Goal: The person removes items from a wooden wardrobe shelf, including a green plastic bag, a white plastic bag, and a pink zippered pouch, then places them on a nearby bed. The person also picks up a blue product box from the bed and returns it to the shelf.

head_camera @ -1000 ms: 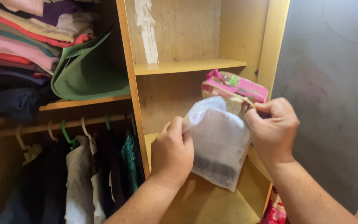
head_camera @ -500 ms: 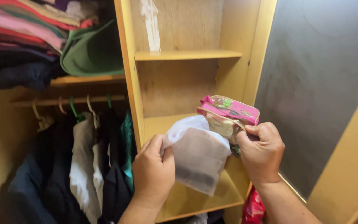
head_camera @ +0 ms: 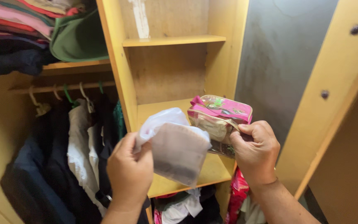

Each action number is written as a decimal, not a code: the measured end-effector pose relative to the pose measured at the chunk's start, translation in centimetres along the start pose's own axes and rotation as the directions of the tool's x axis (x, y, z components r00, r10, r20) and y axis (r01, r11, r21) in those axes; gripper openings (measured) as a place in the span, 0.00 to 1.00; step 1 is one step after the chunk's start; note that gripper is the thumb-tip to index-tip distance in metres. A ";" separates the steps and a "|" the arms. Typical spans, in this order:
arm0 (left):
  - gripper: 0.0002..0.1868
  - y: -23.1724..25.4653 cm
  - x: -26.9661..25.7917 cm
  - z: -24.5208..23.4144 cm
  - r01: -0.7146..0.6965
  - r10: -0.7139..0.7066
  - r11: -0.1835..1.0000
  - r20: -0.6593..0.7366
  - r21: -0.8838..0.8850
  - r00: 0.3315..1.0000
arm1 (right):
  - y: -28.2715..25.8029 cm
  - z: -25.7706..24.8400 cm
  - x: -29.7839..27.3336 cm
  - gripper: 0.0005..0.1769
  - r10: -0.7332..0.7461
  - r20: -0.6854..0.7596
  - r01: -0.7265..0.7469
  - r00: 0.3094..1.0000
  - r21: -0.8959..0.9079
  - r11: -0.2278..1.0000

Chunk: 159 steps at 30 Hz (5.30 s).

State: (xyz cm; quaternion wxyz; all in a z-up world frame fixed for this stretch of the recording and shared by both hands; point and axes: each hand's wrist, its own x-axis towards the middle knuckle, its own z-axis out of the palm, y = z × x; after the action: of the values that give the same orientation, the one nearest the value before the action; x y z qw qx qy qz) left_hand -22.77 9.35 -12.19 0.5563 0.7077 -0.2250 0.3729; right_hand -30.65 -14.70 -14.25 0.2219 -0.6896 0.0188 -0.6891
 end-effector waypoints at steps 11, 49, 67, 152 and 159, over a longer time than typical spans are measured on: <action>0.08 -1.7 0.2 -3.6 -0.041 0.044 0.999 0.093 -0.034 0.995 | -2.8 -3.7 -2.8 0.08 -0.056 -0.017 0.051 0.998 -0.187 0.981; 0.20 11.2 -14.9 -5.3 -0.181 0.342 0.865 0.286 -0.468 0.895 | -19.5 -31.0 -11.8 0.08 -0.051 -0.160 -0.069 0.986 -0.664 0.744; 0.17 30.2 -31.4 -7.9 0.047 0.505 0.621 0.446 -0.782 0.739 | -34.3 -55.8 -17.4 0.07 -0.149 -0.335 -0.273 0.930 -0.904 0.329; 0.19 57.7 -78.8 -78.3 0.965 0.958 -0.112 -0.284 -0.238 0.041 | -110.3 -64.5 -58.6 0.10 -0.799 -0.215 -0.823 0.562 -0.045 -0.567; 0.20 55.2 -79.5 -87.1 0.962 0.954 -0.100 -0.299 -0.254 0.020 | -117.9 -62.7 -62.3 0.09 -0.791 -0.221 -0.820 0.571 -0.104 -0.563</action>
State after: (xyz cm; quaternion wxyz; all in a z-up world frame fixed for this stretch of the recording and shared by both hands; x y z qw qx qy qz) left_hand -136.74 69.44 -30.94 -0.2742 0.1993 0.7789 0.5277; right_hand -126.87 94.57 -36.80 -0.5427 0.0534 0.7619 -0.3494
